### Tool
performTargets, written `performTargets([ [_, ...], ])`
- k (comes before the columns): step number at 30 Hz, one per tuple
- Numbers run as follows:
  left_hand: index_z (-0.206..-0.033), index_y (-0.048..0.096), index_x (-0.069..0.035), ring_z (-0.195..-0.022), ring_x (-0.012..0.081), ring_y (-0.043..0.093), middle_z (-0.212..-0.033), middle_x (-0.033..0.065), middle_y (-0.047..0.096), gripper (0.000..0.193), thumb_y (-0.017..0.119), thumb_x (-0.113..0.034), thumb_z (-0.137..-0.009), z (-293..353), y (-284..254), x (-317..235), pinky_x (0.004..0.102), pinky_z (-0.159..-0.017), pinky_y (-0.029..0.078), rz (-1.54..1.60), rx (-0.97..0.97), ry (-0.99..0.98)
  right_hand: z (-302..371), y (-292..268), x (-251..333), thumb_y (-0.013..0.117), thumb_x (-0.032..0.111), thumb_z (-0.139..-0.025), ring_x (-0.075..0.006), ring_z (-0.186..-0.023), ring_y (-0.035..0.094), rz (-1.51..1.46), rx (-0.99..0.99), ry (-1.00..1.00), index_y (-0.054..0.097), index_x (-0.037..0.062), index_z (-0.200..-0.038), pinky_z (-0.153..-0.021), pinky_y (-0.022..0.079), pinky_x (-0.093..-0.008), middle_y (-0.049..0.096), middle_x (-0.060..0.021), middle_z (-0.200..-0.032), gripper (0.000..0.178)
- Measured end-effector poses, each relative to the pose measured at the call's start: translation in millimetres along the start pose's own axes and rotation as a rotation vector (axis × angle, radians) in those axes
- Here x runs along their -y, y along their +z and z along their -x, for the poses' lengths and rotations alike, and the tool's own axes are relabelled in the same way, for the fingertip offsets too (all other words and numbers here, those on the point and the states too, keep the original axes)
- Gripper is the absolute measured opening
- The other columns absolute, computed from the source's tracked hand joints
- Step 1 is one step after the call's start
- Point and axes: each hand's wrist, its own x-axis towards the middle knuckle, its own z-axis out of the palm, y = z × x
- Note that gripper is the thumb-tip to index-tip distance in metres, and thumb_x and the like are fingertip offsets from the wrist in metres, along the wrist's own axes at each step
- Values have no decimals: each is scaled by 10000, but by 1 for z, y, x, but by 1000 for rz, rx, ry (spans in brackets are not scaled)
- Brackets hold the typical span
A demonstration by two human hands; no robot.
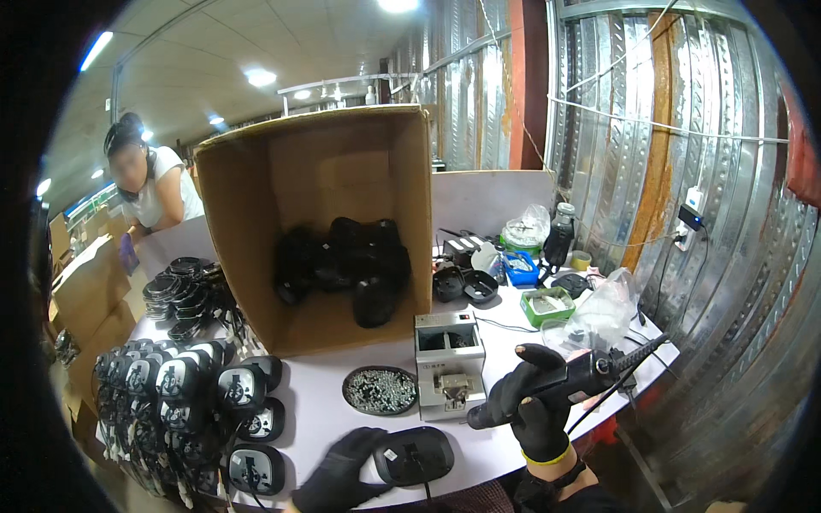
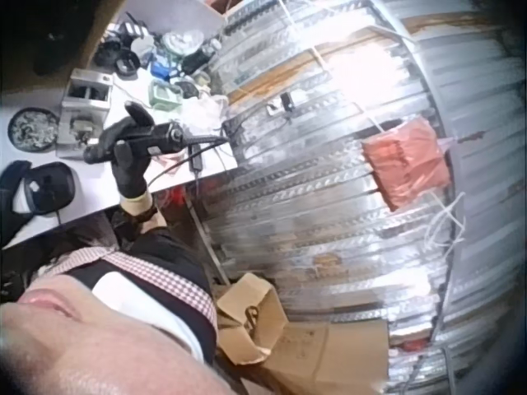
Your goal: The recorder uses an electric screwdriver to attach components to a plastic base at a manufacturing workstation.
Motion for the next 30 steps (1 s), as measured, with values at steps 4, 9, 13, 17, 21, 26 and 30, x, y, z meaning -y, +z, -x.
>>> performTargets([
  [4,-1399,345,-45,-1211,338,487,-1347,217,444,770,738,-228,-762,-12,-18,2,445,-957,453,147,26,14,1,-8,-1,649,232,-862,-103,-473,398,25,-33,47,393,26,-1326,-453,374,-267,455,-23,-641,569],
  [9,-1407,325,-51,-1213,340,485,-1359,215,426,771,723,-234,-774,-26,1,-11,441,-957,456,324,-13,81,-4,-12,-1,648,229,-853,-126,-468,414,67,23,76,391,22,-1333,-467,387,-289,443,-23,-615,582],
  [13,-1414,308,-56,-1215,341,484,-1369,213,412,771,712,-238,-783,-30,-9,-8,438,-957,459,377,-61,106,-3,-12,10,648,238,-850,-139,-476,438,102,7,42,399,19,-1320,-485,409,-292,463,-32,-626,575],
  [17,-1420,292,-60,-1216,342,482,-1379,211,397,771,700,-243,-792,-50,-19,-6,434,-957,461,388,-174,158,4,-4,6,653,248,-849,-132,-476,436,101,-48,103,410,17,-1308,-491,417,-292,474,-33,-631,569],
  [21,-1427,276,-65,-1218,344,481,-1388,210,383,772,689,-248,-801,-66,-25,-14,431,-957,464,417,-292,210,11,-6,9,666,225,-837,-139,-483,465,119,-44,114,420,8,-1298,-494,420,-298,494,-41,-633,566],
  [26,-1435,255,-70,-1220,345,480,-1401,208,365,772,675,-253,-812,-84,-32,-22,427,-957,467,487,-370,279,14,-17,15,672,205,-837,-153,-499,490,131,-59,116,423,10,-1311,-501,427,-311,516,-51,-652,570],
  [30,-1441,239,-75,-1222,346,478,-1410,206,351,773,663,-258,-822,-87,-31,-19,424,-957,470,521,-444,273,11,-22,-1,678,194,-839,-156,-502,484,41,-16,189,424,21,-1325,-506,423,-309,516,-51,-650,575],
])
